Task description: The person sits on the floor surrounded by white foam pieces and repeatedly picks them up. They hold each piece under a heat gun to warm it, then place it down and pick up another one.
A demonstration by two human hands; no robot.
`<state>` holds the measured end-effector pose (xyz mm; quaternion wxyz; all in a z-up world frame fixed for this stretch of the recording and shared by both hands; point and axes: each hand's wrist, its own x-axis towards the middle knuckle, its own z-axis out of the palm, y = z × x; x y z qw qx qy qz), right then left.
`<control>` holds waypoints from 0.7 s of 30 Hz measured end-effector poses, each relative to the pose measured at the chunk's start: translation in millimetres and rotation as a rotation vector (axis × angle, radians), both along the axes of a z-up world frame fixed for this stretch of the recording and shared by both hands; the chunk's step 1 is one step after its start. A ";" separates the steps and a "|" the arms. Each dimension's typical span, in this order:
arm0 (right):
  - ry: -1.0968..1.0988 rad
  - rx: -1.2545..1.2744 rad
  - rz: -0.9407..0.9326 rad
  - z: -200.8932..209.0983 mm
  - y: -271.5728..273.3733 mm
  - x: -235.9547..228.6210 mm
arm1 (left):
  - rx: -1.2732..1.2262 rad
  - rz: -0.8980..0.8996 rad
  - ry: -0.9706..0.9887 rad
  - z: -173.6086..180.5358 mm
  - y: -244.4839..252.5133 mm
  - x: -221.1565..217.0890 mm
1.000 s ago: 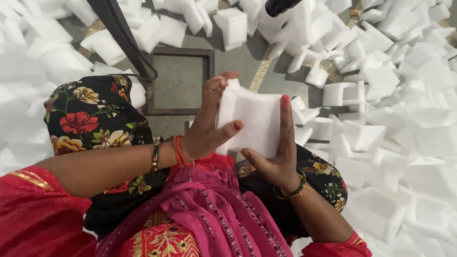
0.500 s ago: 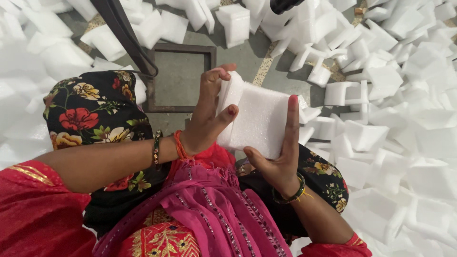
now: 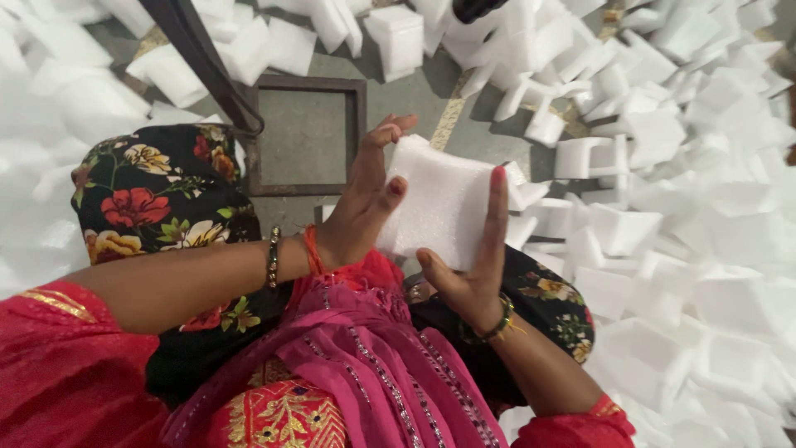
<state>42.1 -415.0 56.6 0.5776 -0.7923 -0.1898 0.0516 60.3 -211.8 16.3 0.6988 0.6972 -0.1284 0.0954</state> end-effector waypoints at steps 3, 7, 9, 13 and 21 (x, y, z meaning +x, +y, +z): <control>-0.248 -0.048 -0.047 -4.4 7.4 20.4 | -0.400 -0.188 0.110 4.5 -7.0 20.7; -0.063 0.157 -0.022 -14.4 21.2 54.2 | -0.792 -0.334 0.451 -7.3 -11.9 41.7; -0.005 0.187 -0.008 -21.1 26.2 78.6 | -0.887 -0.324 0.475 -15.6 -11.3 63.6; 0.093 0.370 0.028 -33.7 36.0 142.6 | -1.023 -0.328 0.459 -17.4 -5.8 130.1; 0.173 0.589 0.110 -33.0 43.1 204.8 | -0.921 -0.394 0.168 -1.2 3.2 189.9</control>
